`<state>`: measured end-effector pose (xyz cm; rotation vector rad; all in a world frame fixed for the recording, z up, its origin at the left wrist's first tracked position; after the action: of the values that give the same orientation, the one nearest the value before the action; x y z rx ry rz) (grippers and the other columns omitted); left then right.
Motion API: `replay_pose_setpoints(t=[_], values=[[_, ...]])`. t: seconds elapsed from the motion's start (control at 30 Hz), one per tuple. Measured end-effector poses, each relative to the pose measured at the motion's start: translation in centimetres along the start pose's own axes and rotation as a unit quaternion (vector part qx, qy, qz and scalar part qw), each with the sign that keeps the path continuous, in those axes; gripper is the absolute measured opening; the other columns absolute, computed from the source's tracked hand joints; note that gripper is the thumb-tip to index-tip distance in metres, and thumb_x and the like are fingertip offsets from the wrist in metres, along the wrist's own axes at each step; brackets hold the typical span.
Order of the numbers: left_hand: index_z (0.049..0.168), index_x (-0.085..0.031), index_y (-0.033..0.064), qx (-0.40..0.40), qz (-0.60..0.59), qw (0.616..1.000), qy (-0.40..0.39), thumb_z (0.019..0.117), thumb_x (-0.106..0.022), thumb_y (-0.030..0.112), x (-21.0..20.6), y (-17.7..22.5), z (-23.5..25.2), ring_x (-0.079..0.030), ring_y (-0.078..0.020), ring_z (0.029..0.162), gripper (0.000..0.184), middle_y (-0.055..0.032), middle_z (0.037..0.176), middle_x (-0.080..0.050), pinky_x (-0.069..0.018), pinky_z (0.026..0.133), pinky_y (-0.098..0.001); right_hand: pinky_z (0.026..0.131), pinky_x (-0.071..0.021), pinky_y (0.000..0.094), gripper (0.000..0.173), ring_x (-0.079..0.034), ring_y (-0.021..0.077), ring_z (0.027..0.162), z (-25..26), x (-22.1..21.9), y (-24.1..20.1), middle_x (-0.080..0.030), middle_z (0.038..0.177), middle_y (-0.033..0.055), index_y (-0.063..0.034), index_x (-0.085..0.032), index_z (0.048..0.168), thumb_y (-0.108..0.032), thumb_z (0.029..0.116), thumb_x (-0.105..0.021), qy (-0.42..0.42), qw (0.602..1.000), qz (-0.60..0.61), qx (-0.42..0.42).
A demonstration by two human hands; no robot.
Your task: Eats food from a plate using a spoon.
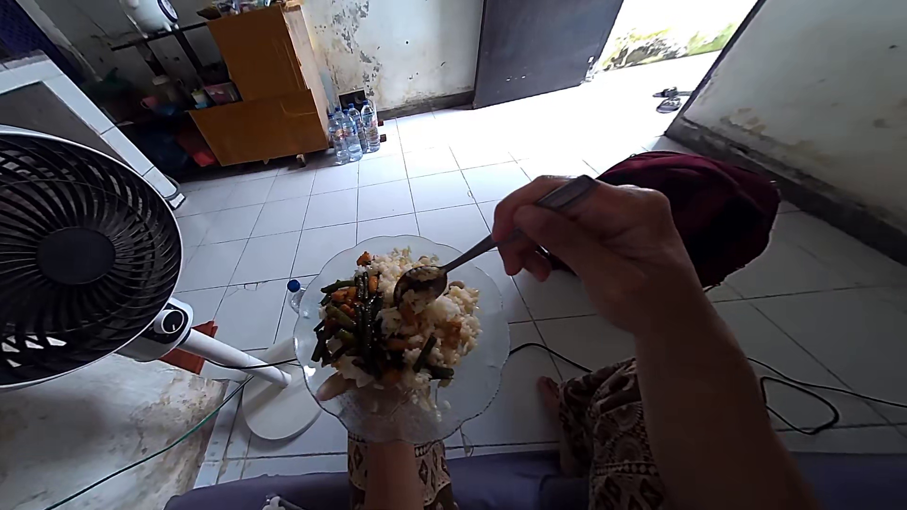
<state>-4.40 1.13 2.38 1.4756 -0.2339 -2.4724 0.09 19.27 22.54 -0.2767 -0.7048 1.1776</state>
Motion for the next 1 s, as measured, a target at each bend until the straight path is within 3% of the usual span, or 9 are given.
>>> replay_pose_setpoints(t=[0.07, 0.13, 0.3, 0.4, 0.53, 0.6, 0.8, 0.9, 1.0], values=[[0.103, -0.075, 0.0217, -0.028, 0.047, 0.998, -0.028, 0.0951, -0.06, 0.055, 0.3, -0.1, 0.1, -0.068, 0.0016, 0.096, 0.037, 0.01, 0.097, -0.075, -0.0551, 0.085, -0.0192, 0.057, -0.0454, 0.0072, 0.022, -0.053, -0.0065, 0.063, 0.0, 0.1, 0.0, -0.057, 0.071, -0.0112, -0.0089, -0.065, 0.095, -0.01, 0.105, -0.046, 0.002, 1.0, -0.011, 0.005], [0.097, -0.073, 0.022, -0.038, 0.073, 0.996, 0.02, 0.0946, -0.061, 0.055, 0.8, -0.1, 0.0, -0.068, 0.0016, 0.092, 0.036, 0.0101, 0.092, -0.073, -0.0557, 0.081, -0.0193, 0.057, -0.0452, 0.0069, 0.021, -0.052, -0.0067, 0.062, 0.1, 0.2, 0.1, -0.056, 0.071, -0.0112, -0.0082, -0.065, 0.095, -0.01, 0.1049, -0.046, 0.005, 1.0, -0.019, 0.008], [0.102, -0.074, 0.0184, 0.035, -0.002, 0.997, 0.069, 0.0819, -0.073, 0.058, 1.2, -0.3, -0.5, -0.07, -0.0037, 0.093, 0.045, 0.0046, 0.096, -0.074, -0.0575, 0.082, -0.0236, 0.057, -0.0448, 0.0062, 0.023, -0.052, -0.0077, 0.062, 0.1, 0.7, 0.2, -0.056, 0.071, -0.0121, -0.0082, -0.065, 0.096, -0.011, 0.1057, -0.045, 0.017, 0.999, -0.041, 0.002], [0.102, -0.075, 0.0157, 0.023, -0.002, 0.998, 0.05, 0.0869, -0.07, 0.052, -0.2, 0.1, -0.1, -0.07, -0.0035, 0.094, 0.039, 0.0037, 0.097, -0.075, -0.0573, 0.083, -0.0227, 0.057, -0.0445, 0.0058, 0.023, -0.052, -0.0081, 0.062, 0.1, 1.2, 0.3, -0.057, 0.071, -0.0128, -0.0082, -0.066, 0.097, -0.012, 0.1068, -0.045, 0.037, 0.998, -0.055, 0.0], [0.098, -0.074, 0.0152, 0.013, 0.025, 0.995, 0.097, 0.0902, -0.067, 0.05, -0.2, 0.6, -0.4, -0.07, -0.003, 0.089, 0.036, 0.0037, 0.092, -0.074, -0.0572, 0.079, -0.0217, 0.057, -0.0461, 0.0073, 0.023, -0.053, -0.0067, 0.061, 0.0, 2.3, 0.6, -0.058, 0.072, -0.0118, -0.0076, -0.065, 0.098, -0.012, 0.1077, -0.044, 0.086, 0.993, -0.083, -0.001], [0.097, -0.071, 0.0143, -0.004, 0.055, 0.992, 0.11, 0.0982, -0.059, 0.041, -0.5, 0.9, -0.5, -0.069, -0.0018, 0.087, 0.03, 0.0043, 0.09, -0.072, -0.0567, 0.078, -0.0205, 0.056, -0.045, 0.0067, 0.022, -0.052, -0.0073, 0.059, 0.0, 2.6, 0.7, -0.058, 0.072, -0.0125, -0.0082, -0.064, 0.098, -0.012, 0.1077, -0.044, 0.101, 0.992, -0.081, -0.009], [0.095, -0.074, 0.014, -0.07, 0.107, 0.989, 0.078, 0.0885, -0.072, 0.045, -2.8, 1.9, -0.1, -0.07, -0.0011, 0.09, 0.032, 0.0046, 0.09, -0.074, -0.0576, 0.078, -0.02, 0.051, -0.0414, 0.0058, 0.024, -0.049, -0.0081, 0.055, 0.1, 1.7, 1.5, -0.055, 0.065, -0.0132, -0.0082, -0.064, 0.096, -0.011, 0.1069, -0.043, 0.063, 0.995, -0.056, -0.058], [0.094, -0.073, 0.0138, -0.073, 0.112, 0.988, 0.082, 0.0904, -0.071, 0.041, -2.1, 1.9, -0.3, -0.07, -0.0011, 0.089, 0.028, 0.0047, 0.09, -0.074, -0.0577, 0.078, -0.02, 0.048, -0.0413, 0.0067, 0.026, -0.05, -0.0066, 0.051, 0.1, 1.5, 2.4, -0.057, 0.064, -0.013, -0.0102, -0.064, 0.096, -0.01, 0.1074, -0.041, 0.06, 0.994, 0.01, -0.092], [0.107, -0.073, 0.0094, -0.094, 0.08, 0.992, 0.0, 0.0973, -0.065, 0.034, -0.3, 1.5, -0.3, -0.07, -0.0053, 0.099, 0.028, 0.0008, 0.101, -0.075, -0.0564, 0.087, -0.0244, 0.046, -0.0415, 0.0074, 0.029, -0.05, -0.0061, 0.049, 0.1, 1.6, 3.4, -0.059, 0.061, -0.0122, -0.012, -0.064, 0.094, -0.011, 0.1074, -0.038, 0.065, 0.987, 0.075, -0.128]])
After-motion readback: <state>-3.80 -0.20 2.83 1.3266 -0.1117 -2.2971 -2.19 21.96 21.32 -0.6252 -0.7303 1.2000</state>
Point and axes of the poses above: each hand's wrist, its own z-axis towards the middle knuckle, its own x-axis out of the back of the hand, y = z × x, the point moved 7 cm from there along z, towards the middle knuckle
